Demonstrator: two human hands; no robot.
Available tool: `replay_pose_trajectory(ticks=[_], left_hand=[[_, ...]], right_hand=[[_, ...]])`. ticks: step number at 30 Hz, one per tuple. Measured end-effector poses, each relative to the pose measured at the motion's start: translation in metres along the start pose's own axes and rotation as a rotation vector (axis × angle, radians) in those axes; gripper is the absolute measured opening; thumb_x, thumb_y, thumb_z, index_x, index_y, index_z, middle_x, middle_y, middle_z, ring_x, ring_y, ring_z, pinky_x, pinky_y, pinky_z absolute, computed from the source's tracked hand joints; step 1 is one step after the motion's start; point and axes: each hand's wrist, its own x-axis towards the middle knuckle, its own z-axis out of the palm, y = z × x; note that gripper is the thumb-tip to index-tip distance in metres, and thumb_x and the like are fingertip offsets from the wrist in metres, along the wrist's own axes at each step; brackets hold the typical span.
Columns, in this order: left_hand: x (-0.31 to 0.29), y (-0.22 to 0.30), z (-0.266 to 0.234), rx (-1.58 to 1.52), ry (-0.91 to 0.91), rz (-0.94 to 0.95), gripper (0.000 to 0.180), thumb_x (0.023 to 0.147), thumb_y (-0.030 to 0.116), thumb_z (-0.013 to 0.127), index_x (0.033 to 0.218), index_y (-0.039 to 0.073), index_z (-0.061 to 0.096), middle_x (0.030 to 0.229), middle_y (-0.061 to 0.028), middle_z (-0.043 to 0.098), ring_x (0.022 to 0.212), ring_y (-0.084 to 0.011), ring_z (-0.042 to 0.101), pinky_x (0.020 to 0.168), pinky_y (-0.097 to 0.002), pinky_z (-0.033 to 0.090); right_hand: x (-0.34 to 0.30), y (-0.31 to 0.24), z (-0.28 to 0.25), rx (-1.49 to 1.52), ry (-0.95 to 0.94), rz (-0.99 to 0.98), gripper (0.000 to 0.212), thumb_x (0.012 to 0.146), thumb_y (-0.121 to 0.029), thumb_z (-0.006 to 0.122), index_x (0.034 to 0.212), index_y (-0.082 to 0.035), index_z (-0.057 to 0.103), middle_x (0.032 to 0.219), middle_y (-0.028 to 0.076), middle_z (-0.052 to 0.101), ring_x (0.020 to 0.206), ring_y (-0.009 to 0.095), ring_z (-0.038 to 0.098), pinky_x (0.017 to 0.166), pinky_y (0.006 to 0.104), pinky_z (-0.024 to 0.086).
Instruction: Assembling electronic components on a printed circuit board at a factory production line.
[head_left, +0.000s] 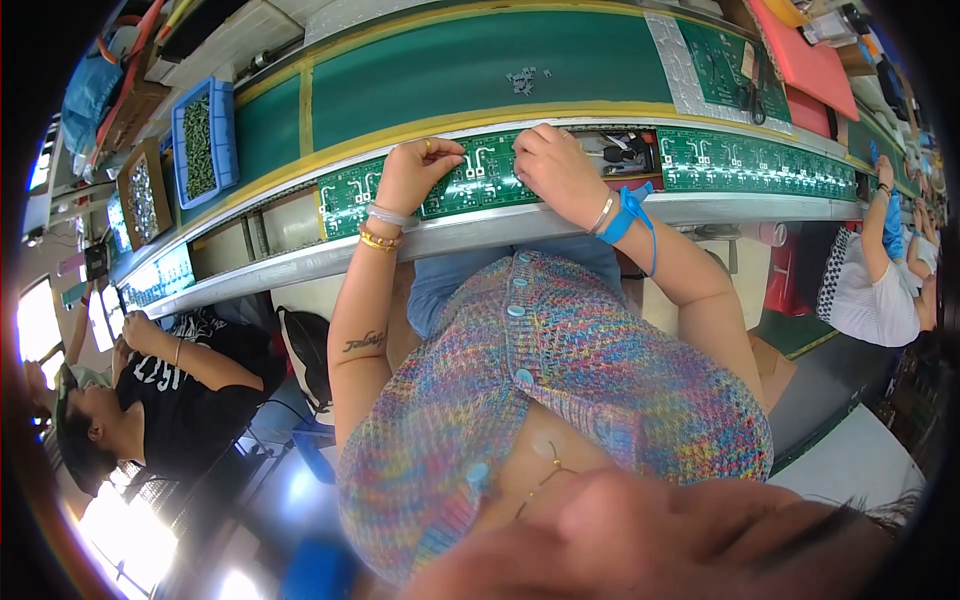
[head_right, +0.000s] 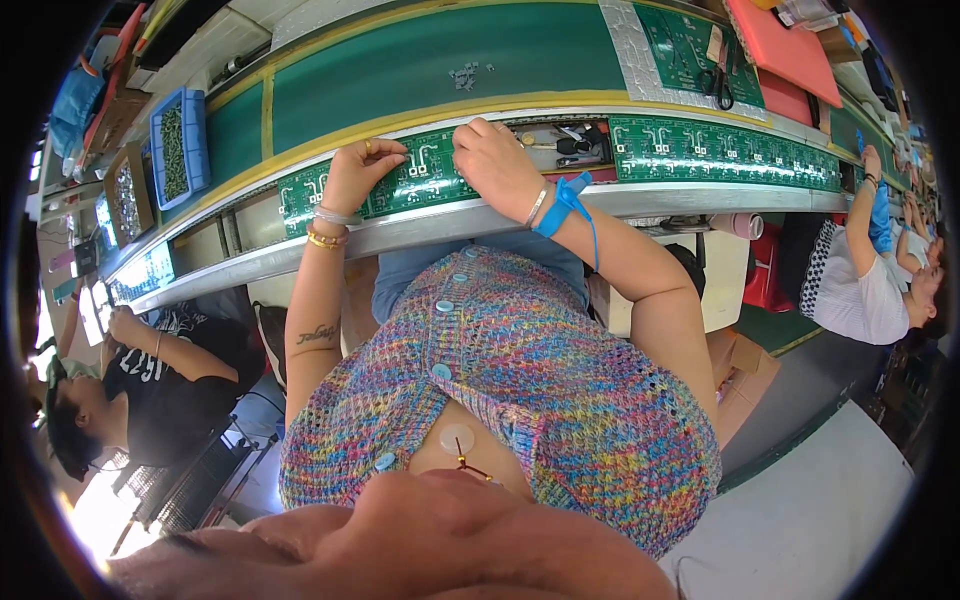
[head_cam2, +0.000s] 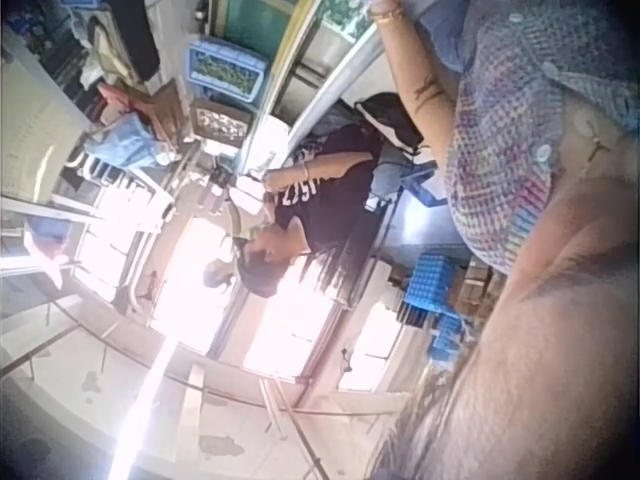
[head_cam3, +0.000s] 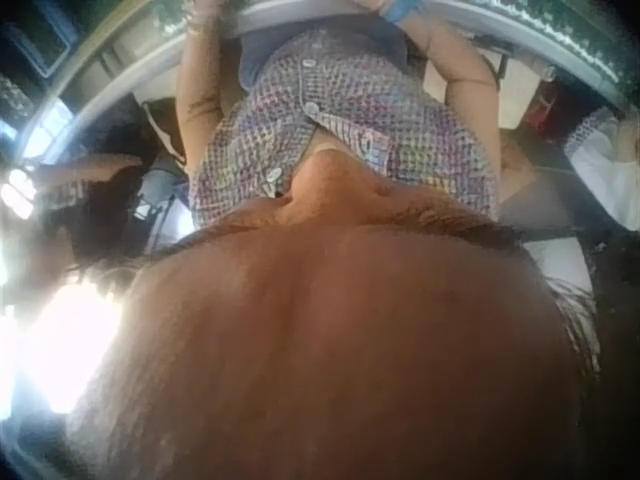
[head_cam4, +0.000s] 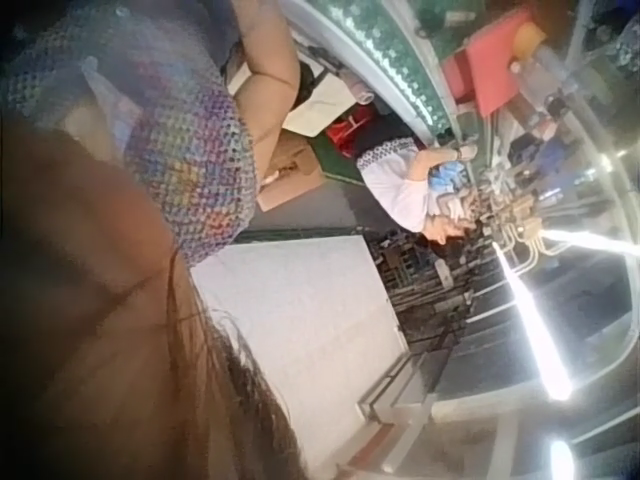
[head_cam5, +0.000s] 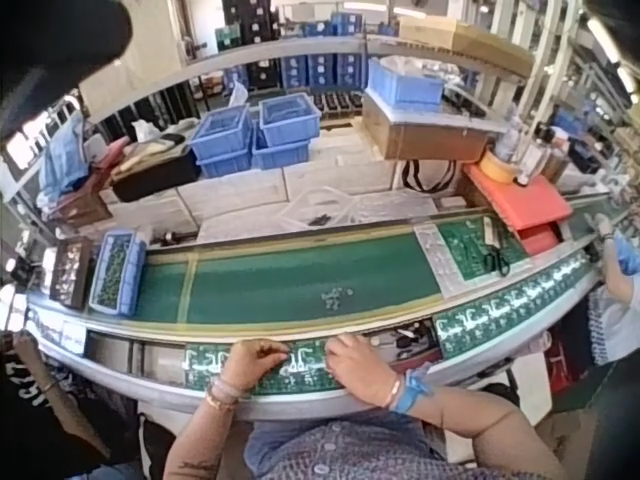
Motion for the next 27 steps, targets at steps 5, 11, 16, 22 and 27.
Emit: replay_pose_trajectory(ticks=[5, 11, 16, 22, 27], left_hand=[[-0.001, 0.001, 0.000, 0.015, 0.005, 0.007, 0.015, 0.080, 0.008, 0.068, 0.093, 0.000, 0.069, 0.084, -0.0077, 0.069, 0.075, -0.0113, 0.065, 0.068, -0.0222, 0.050], [-0.001, 0.002, -0.002, -0.067, -0.018, -0.020, 0.015, 0.081, 0.007, 0.067, 0.094, -0.001, 0.068, 0.084, -0.0065, 0.069, 0.076, -0.0106, 0.064, 0.071, -0.0217, 0.050], [0.000, 0.002, -0.002, -0.056, -0.022, -0.021, 0.015, 0.081, 0.007, 0.067, 0.094, -0.001, 0.068, 0.085, -0.0065, 0.069, 0.077, -0.0105, 0.064, 0.071, -0.0218, 0.050], [0.000, 0.003, 0.001, -0.063, -0.021, -0.009, 0.015, 0.081, 0.007, 0.066, 0.094, -0.001, 0.068, 0.084, -0.0064, 0.069, 0.077, -0.0103, 0.064, 0.072, -0.0221, 0.050], [0.007, 0.013, 0.021, -0.082, -0.034, -0.003, 0.013, 0.081, 0.007, 0.066, 0.091, -0.001, 0.067, 0.082, -0.0066, 0.069, 0.076, -0.0099, 0.064, 0.071, -0.0221, 0.051]], right_hand=[[0.000, 0.001, 0.000, 0.010, -0.008, 0.009, 0.005, 0.069, -0.010, 0.065, 0.069, -0.007, 0.060, 0.089, 0.003, 0.054, 0.091, 0.021, 0.050, 0.075, 0.0337, 0.043], [0.000, 0.002, 0.001, 0.024, 0.002, 0.009, 0.006, 0.069, -0.009, 0.065, 0.070, -0.007, 0.060, 0.088, 0.003, 0.053, 0.091, 0.021, 0.051, 0.075, 0.0336, 0.043], [-0.001, 0.002, 0.003, 0.043, 0.013, 0.008, 0.006, 0.069, -0.009, 0.065, 0.069, -0.007, 0.059, 0.088, 0.003, 0.053, 0.090, 0.022, 0.050, 0.076, 0.0344, 0.043], [0.000, 0.020, -0.008, 0.176, -0.002, -0.018, 0.007, 0.072, -0.010, 0.065, 0.077, -0.006, 0.062, 0.089, 0.005, 0.056, 0.088, 0.024, 0.053, 0.076, 0.0352, 0.044], [0.024, 0.068, -0.006, 0.150, 0.195, 0.340, 0.007, 0.080, -0.014, 0.064, 0.082, -0.007, 0.063, 0.080, 0.007, 0.058, 0.078, 0.025, 0.057, 0.068, 0.0360, 0.046]])
